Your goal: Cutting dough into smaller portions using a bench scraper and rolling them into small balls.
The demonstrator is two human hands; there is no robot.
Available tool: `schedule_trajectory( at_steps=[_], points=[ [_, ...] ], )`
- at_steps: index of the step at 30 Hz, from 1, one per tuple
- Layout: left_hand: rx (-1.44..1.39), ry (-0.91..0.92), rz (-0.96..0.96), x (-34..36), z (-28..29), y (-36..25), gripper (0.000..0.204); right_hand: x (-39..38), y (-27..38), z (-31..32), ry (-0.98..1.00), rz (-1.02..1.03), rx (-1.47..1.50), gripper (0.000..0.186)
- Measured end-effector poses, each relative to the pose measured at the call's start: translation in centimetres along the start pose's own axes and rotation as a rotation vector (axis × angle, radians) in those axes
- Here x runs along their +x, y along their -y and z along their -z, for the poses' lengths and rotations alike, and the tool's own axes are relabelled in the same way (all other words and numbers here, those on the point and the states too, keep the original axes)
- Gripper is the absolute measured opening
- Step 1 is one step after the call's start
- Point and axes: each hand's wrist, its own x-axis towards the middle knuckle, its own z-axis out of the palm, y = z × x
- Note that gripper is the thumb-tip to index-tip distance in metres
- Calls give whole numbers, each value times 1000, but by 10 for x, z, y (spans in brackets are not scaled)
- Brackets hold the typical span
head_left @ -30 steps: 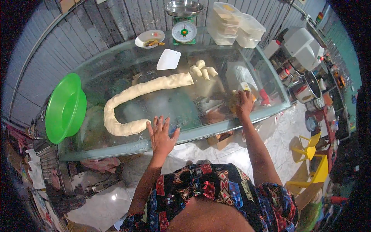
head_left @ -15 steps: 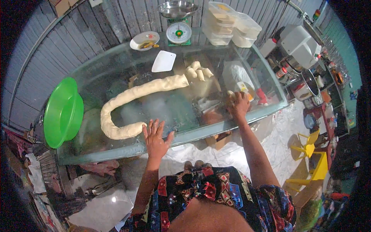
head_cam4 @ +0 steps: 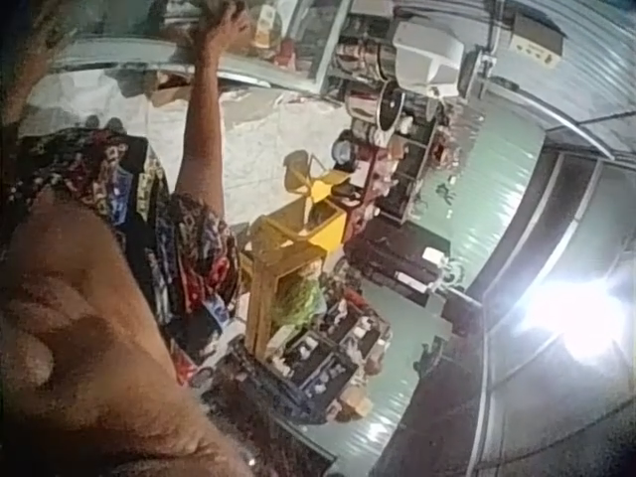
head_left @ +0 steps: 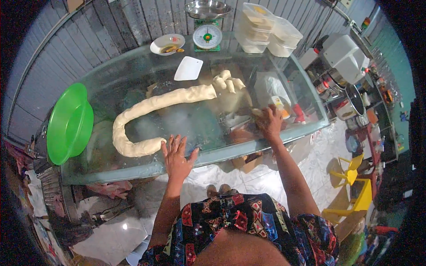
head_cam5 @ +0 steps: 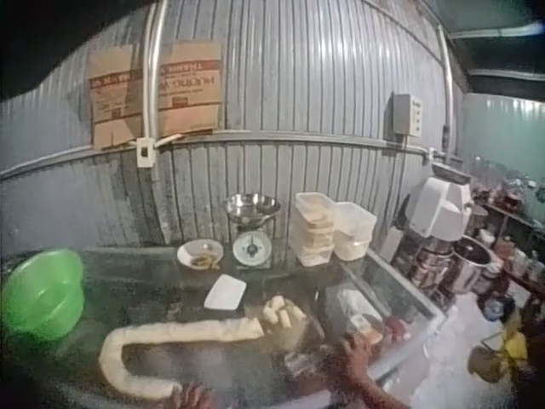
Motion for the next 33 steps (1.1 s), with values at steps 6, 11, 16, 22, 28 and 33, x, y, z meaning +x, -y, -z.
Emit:
schedule_trajectory(
  at_steps=[6,11,16,22,28,33],
  points=[
    [19,36,1,4,-1,-2,51,4,18,12,104,77,-56,67],
    [0,35,-7,4,-2,0,50,-10,24,-1,125,72,-140,68],
    [-18,21,-23,3,-5,2,49,-51,65,19,187,153,-74,68],
    [3,10,-21,1,-2,3,47,-64,74,17,212,143,-43,70],
    [11,8,-24,4,1,-7,46,24,-5,-14,329,-108,-251,66],
    [28,-5,-31,2,1,-15,46,78,-30,-5,440,-343,-120,61]
  ],
)
